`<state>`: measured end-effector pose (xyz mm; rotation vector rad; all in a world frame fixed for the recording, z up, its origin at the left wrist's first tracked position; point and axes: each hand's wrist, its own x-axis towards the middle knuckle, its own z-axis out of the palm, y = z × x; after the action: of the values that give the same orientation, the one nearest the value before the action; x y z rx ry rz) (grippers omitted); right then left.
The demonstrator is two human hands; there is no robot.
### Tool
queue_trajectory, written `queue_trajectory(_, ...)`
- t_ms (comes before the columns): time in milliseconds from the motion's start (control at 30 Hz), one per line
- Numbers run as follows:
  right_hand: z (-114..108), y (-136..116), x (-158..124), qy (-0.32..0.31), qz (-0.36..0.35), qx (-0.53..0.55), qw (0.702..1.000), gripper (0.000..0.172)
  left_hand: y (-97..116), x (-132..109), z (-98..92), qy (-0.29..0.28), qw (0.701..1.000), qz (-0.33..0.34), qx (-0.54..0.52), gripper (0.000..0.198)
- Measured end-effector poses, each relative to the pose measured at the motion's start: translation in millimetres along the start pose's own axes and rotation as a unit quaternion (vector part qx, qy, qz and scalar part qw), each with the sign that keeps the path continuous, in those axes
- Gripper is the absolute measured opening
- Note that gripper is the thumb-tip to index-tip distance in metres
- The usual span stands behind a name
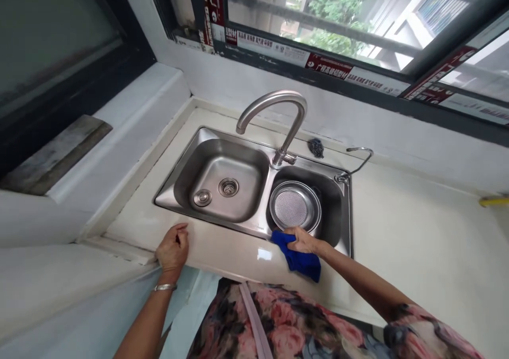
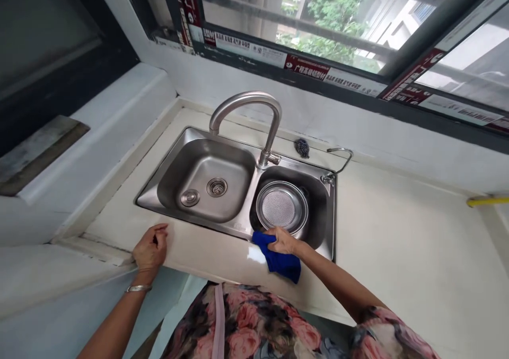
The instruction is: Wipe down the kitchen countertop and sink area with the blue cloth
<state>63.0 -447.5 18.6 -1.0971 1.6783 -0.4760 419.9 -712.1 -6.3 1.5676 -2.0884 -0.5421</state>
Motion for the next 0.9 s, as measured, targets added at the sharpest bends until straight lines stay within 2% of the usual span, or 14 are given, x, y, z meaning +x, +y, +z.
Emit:
queue_trajectory(133,0.8,-28.9,27.9,-0.009,-0.054,-0.128,0.99,0.04,-2.4,-0.2,1.2,0.003,1.0,0.006,0.004,0.034)
queue_trajectory(333,-1.8,-71.7,54.8,-0.045,-0.055,-0.327,0.942,0.034,-3.9,-1.4,2.1,0.013,1.0,0.02,0.005,0.033)
queue_trajectory(433,6.1,-92.9,71.1,-0.047,-0.081,-0.355,0.93,0.038,-5.4,-1.7,2.7,0.016,1.0,0.025,0.002,0.035)
queue_trajectory(667,27.1,-139.2,126.7,-0.059,-0.088,-0.352,0.93,0.046,-4.7,-1.8,1.3,-0.005,1.0,0.001,-0.005,0.037)
queue_trajectory(767,24.5,-138.6,123.5,-0.056,-0.098,-0.346,0.931,0.045,-2.9,-2.0,-0.6,-0.001,1.0,0.003,0.006,0.035)
queue_trajectory(900,13.8,-105.8,81.8,-0.046,-0.094,-0.322,0.941,0.043,-1.8,-1.7,-1.9,0.002,1.0,0.002,0.016,0.033)
